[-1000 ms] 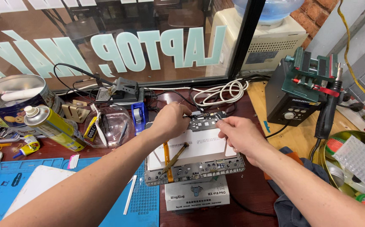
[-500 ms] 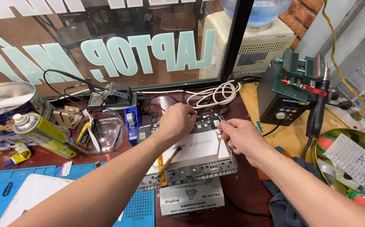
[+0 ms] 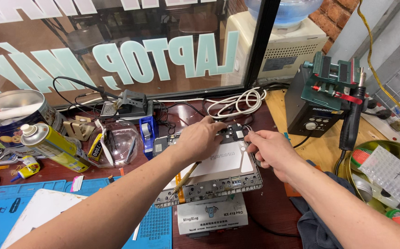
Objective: The person disassembles a smartphone by removing screws and detaching internal components. They use a metal spudger to pry open the device and disconnect ribbon cables, then set aside small parts on the workbench.
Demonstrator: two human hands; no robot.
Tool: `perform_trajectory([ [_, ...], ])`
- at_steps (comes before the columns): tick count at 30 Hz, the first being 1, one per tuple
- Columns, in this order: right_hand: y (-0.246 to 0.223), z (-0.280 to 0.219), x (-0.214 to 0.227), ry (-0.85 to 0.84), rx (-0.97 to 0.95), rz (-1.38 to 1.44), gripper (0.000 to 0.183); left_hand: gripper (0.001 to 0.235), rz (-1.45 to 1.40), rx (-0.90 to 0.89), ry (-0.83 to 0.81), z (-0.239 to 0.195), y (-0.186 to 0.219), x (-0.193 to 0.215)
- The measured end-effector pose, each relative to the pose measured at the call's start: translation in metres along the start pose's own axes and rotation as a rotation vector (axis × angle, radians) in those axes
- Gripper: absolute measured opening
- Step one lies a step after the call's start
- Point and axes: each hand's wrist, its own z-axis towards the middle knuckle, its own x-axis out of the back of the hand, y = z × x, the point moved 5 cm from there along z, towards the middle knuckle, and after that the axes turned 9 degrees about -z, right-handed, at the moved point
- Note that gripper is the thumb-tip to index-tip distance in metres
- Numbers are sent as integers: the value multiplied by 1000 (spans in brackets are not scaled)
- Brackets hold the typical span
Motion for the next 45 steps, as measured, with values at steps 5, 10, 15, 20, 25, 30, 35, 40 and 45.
perform_trajectory([
  [5,5,3,3,28,21,-4,31,42,7,0,40,-5,6,3],
  [10,13,4,10,76,27,-17,31,33,-248,86,355,-26,-8,28],
  [15,19,6,13,28,-12,-20,24,27,-431,592,453,-85,-79,57],
  [20,22,6,4,10,-60,-72,21,31,-688,862,421,-151,-125,59],
  [25,24,7,1,5,-58,-37,21,28,-415,735,369,-171,-103,57],
  [30,24,6,-4,-10,-37,-10,18,27,-381,487,102,-138,-47,42],
  [35,24,5,-5,12,-33,-20,15,35,-223,493,67,-118,-14,23],
  [40,26,2,-6,5,-32,15,17,26,-278,512,97,-113,-29,18],
  [45,29,-2,-4,8,-25,3,18,23,-985,661,322,-115,-76,39],
])
